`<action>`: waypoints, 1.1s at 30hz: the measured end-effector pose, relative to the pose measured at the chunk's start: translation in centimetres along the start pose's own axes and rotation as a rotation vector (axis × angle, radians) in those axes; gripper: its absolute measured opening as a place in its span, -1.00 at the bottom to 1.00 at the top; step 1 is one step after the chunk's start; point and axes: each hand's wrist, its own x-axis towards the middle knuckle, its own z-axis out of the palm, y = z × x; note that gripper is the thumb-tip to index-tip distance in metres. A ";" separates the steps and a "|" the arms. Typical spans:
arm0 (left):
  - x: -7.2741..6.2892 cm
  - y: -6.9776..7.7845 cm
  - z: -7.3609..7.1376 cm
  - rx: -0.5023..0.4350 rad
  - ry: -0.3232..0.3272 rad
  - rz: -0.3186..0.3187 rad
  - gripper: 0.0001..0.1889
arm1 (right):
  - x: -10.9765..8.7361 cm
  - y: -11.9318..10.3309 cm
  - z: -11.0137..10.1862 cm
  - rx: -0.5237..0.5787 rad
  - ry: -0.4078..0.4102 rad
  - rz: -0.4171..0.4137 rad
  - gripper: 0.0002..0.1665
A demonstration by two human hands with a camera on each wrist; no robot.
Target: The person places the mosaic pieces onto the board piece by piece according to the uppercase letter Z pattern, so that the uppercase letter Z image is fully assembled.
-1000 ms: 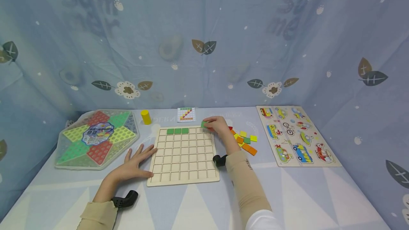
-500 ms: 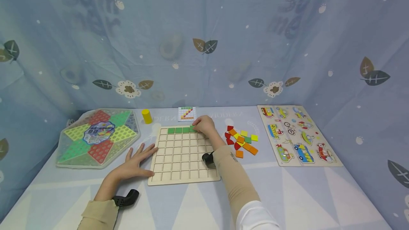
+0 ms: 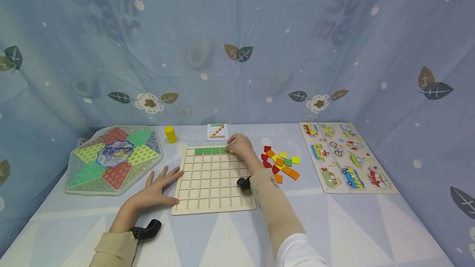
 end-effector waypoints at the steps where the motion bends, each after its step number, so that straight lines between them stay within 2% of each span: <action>1: 0.0 0.0 0.0 0.000 0.000 -0.001 -0.06 | -0.1 0.2 -0.2 0.047 -0.004 0.003 -0.74; 6: 0.0 0.0 0.1 -0.006 -0.001 -0.001 -0.05 | -1.0 1.3 -1.8 0.229 -0.016 0.021 -0.67; 9: 0.0 -0.1 0.1 -0.007 -0.001 0.000 -0.05 | -1.7 2.2 -3.0 0.254 -0.004 0.029 -0.64; 13: 0.0 -0.1 0.1 -0.003 -0.003 -0.005 -0.05 | -2.7 3.6 -4.8 0.252 0.025 0.062 -0.63; 22: 0.1 -0.1 0.0 -0.009 -0.007 -0.003 -0.04 | -5.2 7.5 -8.3 0.239 0.063 0.221 -0.61; 28: 0.1 0.0 0.0 -0.008 -0.007 -0.008 -0.04 | -7.0 9.7 -9.9 0.178 0.031 0.224 -0.62; 33: 0.1 -0.1 0.1 -0.015 -0.004 -0.008 -0.03 | -7.8 11.0 -10.3 0.139 0.031 0.229 -0.60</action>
